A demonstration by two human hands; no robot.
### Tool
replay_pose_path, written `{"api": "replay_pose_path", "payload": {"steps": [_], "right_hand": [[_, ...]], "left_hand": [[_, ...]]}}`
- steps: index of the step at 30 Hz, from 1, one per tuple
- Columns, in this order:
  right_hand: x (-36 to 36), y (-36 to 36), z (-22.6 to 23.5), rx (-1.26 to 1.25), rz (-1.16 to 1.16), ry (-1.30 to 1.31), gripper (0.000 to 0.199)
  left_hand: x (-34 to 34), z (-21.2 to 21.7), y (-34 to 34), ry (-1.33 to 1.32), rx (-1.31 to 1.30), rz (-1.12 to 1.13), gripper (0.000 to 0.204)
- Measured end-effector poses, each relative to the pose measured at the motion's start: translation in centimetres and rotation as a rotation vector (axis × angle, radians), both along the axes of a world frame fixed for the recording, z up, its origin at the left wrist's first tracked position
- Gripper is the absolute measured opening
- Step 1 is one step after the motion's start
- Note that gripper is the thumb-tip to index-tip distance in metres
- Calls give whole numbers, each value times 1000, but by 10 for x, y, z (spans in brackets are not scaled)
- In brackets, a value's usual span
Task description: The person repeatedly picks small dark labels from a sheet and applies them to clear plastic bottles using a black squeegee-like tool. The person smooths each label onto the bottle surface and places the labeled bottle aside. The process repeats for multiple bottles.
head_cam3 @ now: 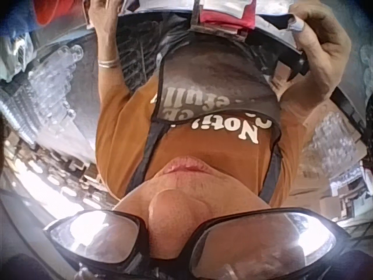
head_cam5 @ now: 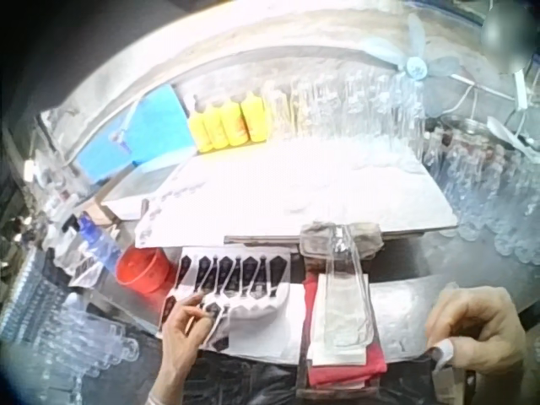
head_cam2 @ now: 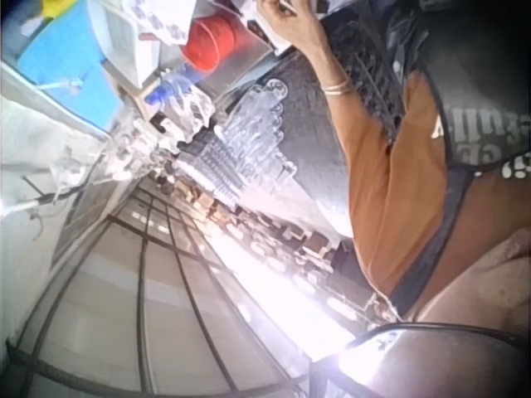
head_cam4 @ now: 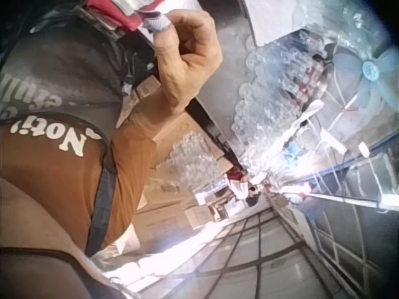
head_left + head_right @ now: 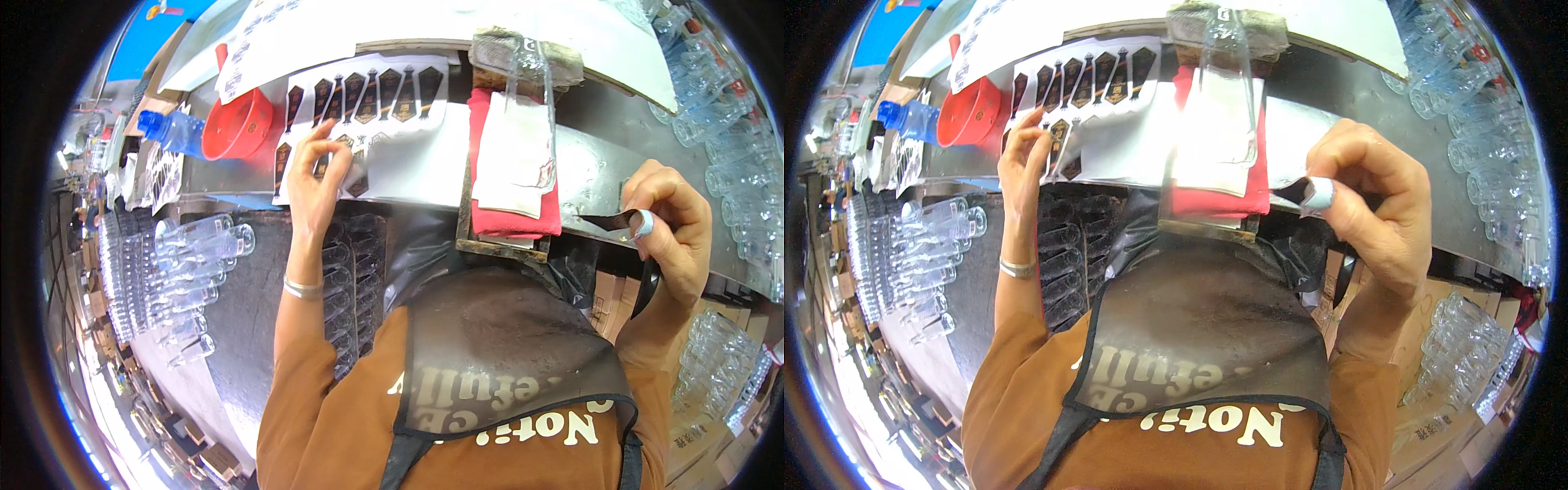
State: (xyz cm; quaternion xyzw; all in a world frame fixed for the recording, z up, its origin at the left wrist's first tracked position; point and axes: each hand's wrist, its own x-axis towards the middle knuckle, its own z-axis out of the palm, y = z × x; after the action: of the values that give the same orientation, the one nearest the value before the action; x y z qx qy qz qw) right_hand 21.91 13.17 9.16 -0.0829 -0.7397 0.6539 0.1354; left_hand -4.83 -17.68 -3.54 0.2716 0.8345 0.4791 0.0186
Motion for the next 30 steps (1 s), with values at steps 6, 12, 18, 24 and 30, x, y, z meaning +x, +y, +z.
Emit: {"api": "replay_pose_path", "payload": {"steps": [6, 12, 18, 24, 30], "right_hand": [[-24, 4, -13, -3, 69, -102, 5], [-79, 10, -59, 11, 41, -190, 18], [-93, 16, -78, -15, -113, -82, 19], [-118, 40, -94, 188, -303, -104, 34], [-108, 44, -99, 71, -266, -144, 45]], "left_hand": [[18, 6, 17, -167, 224, -75, 28], [64, 21, 104, -282, 190, -345, 71], [80, 17, 161, -228, 176, -370, 93], [87, 16, 174, -210, 200, -295, 90], [81, 35, 172, 239, 52, -364, 62]]}}
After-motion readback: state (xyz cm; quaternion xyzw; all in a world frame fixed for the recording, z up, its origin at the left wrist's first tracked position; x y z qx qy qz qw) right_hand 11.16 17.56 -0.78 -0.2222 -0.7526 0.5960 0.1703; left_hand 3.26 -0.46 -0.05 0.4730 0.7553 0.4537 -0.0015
